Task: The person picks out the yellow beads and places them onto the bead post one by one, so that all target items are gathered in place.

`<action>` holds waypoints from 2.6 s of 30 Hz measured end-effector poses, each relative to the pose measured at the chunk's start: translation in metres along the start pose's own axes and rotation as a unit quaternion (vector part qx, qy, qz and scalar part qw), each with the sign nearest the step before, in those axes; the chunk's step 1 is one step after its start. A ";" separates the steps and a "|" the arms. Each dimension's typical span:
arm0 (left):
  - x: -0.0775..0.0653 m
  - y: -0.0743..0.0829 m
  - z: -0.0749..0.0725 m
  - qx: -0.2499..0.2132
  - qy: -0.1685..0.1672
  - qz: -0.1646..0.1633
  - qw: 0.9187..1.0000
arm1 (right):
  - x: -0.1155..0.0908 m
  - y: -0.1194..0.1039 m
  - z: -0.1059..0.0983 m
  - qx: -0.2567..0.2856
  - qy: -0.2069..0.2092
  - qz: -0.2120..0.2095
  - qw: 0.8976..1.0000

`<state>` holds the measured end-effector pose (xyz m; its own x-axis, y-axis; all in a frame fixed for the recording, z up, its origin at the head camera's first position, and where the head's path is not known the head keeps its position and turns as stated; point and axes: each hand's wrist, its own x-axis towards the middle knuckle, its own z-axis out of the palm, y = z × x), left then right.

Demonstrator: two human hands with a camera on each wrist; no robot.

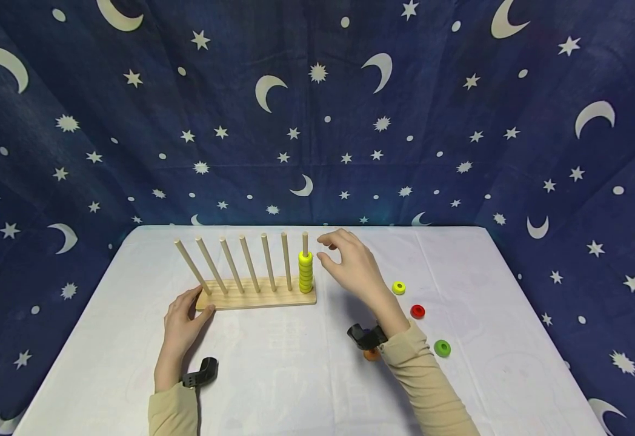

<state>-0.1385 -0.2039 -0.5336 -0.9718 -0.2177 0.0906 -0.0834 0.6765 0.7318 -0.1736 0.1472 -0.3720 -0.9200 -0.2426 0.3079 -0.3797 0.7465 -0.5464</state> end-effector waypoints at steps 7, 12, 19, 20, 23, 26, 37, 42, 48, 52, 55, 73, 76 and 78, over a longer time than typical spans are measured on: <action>0.000 0.001 -0.001 -0.001 -0.010 0.000 1.000 | -0.011 0.021 -0.001 -0.008 0.005 0.011 1.000; 0.001 0.000 -0.001 0.002 -0.014 -0.004 1.000 | -0.020 0.038 -0.002 -0.009 0.012 0.018 1.000; 0.001 0.000 -0.001 0.002 -0.015 -0.003 1.000 | -0.031 0.063 -0.002 -0.010 0.016 0.027 0.999; 0.001 0.000 -0.001 0.002 -0.015 -0.003 1.000 | -0.032 0.066 -0.002 -0.009 0.015 0.031 0.999; 0.000 0.001 -0.002 0.002 -0.015 -0.004 1.000 | -0.036 0.075 -0.002 -0.006 0.016 0.044 0.999; 0.000 0.002 -0.002 0.002 -0.016 -0.006 1.000 | -0.039 0.084 -0.001 -0.001 0.020 0.053 0.998; 0.001 0.001 -0.003 0.001 -0.019 -0.007 1.000 | -0.051 0.114 0.002 -0.017 0.017 0.094 0.995; 0.001 0.000 -0.002 0.002 -0.016 -0.004 1.000 | -0.056 0.125 0.002 -0.025 0.005 0.113 0.993; 0.001 0.001 -0.002 0.003 -0.014 -0.004 1.000 | -0.062 0.141 0.003 -0.040 -0.004 0.120 0.992; 0.001 0.000 -0.001 0.005 -0.013 -0.003 1.000 | -0.066 0.149 0.004 -0.043 -0.015 0.129 0.991; 0.001 0.000 -0.001 0.007 -0.012 -0.001 1.000 | -0.068 0.153 0.004 -0.046 -0.022 0.141 0.989; -0.001 0.004 -0.002 0.008 -0.011 -0.011 1.000 | -0.076 0.168 0.010 -0.058 -0.034 0.195 0.978; -0.001 0.005 -0.002 0.010 -0.010 -0.012 1.000 | -0.077 0.168 0.012 -0.061 -0.030 0.198 0.978; -0.001 0.005 -0.002 0.011 -0.012 -0.012 1.000 | -0.077 0.168 0.013 -0.062 -0.028 0.198 0.978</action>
<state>-0.1375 -0.2020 -0.5288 -0.9745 -0.2173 0.0559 -0.1118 0.6861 0.7188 -0.1676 0.2833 -0.4977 -0.9976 0.0505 0.0465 0.0194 0.8572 -0.5146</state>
